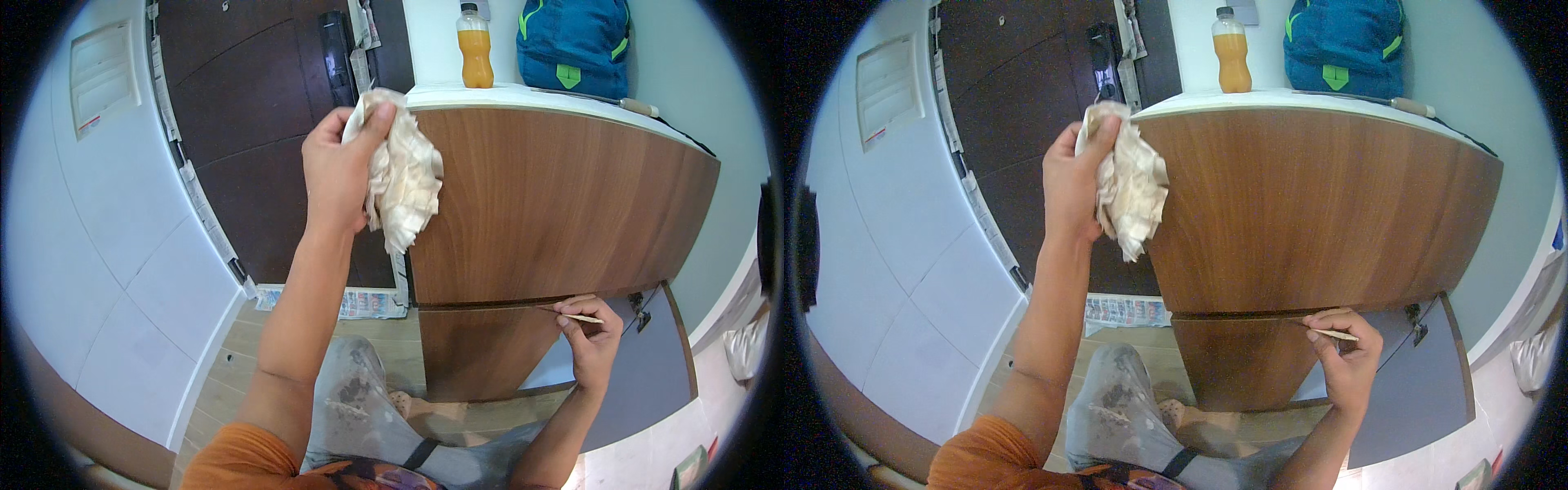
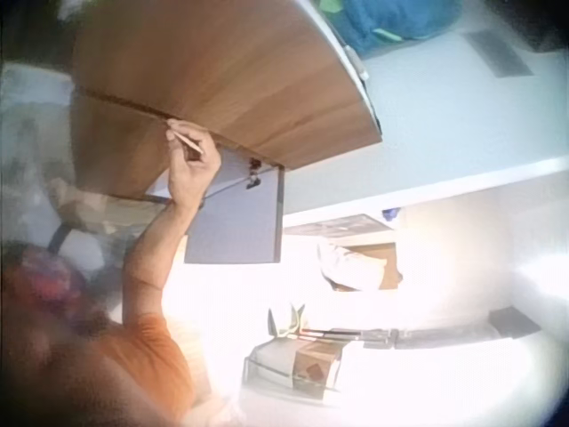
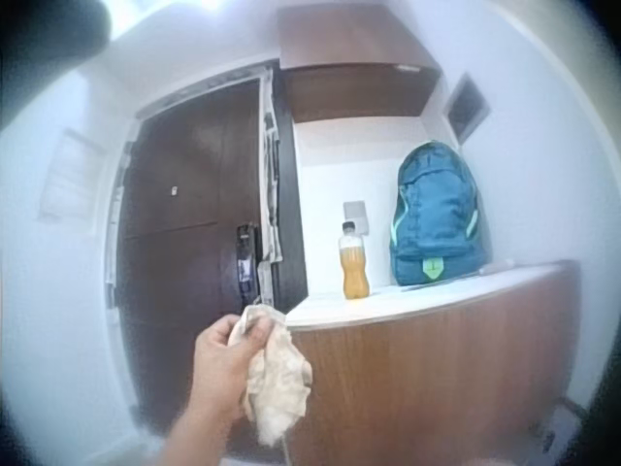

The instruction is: The person kneels and cleans the edges and seams of a wooden cabinet door using a cloth and a small scraping tool. They repeatedly wipe and scrape along the door's perimeter and inner edges.

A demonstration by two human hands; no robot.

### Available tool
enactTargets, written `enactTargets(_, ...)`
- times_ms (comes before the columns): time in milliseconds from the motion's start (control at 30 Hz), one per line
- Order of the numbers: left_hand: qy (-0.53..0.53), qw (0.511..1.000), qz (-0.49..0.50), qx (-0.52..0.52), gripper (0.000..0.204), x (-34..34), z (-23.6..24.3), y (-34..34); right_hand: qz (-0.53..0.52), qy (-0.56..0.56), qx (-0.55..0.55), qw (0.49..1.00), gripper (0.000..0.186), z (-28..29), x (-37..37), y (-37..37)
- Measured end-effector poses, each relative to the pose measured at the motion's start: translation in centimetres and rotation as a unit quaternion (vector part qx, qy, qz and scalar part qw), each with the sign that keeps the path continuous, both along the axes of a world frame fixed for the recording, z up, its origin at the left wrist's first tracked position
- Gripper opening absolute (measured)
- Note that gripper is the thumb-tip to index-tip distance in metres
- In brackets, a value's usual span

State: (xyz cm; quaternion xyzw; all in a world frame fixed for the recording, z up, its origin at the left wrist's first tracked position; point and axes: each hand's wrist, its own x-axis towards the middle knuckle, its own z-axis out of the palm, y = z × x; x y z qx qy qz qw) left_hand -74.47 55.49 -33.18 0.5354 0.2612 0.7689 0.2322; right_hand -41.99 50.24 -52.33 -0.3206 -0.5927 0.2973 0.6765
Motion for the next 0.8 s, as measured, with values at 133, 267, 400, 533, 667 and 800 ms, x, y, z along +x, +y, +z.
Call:
enactTargets(133,0.051,0.997,0.016,-0.061,0.023,-1.1,-4.3,-1.0,0.000,0.008,0.008,1.000,0.015,-0.5,0.1,0.5)
enactTargets(267,0.121,0.983,0.066,-0.121,0.022,-1.5,-11.0,-1.9,0.001,0.000,0.013,1.000,0.015,-0.6,0.4,0.7)
enactTargets(400,0.115,0.973,0.049,-0.192,0.022,-1.4,-17.5,-2.7,0.013,0.008,0.008,1.000,0.014,-0.8,-0.1,0.9)
enactTargets(533,0.143,0.961,0.053,-0.231,0.020,-1.6,-21.4,-3.0,0.016,0.007,0.010,1.000,0.012,-0.6,-0.4,1.1)
enactTargets(667,0.132,0.960,0.016,-0.248,0.017,-1.7,-22.2,-3.1,0.014,0.000,0.012,1.000,0.012,-0.7,-0.3,1.3)
enactTargets(800,0.135,0.962,0.027,-0.237,0.016,-1.2,-21.4,-3.4,0.008,-0.006,-0.001,1.000,0.012,-0.7,0.2,1.1)
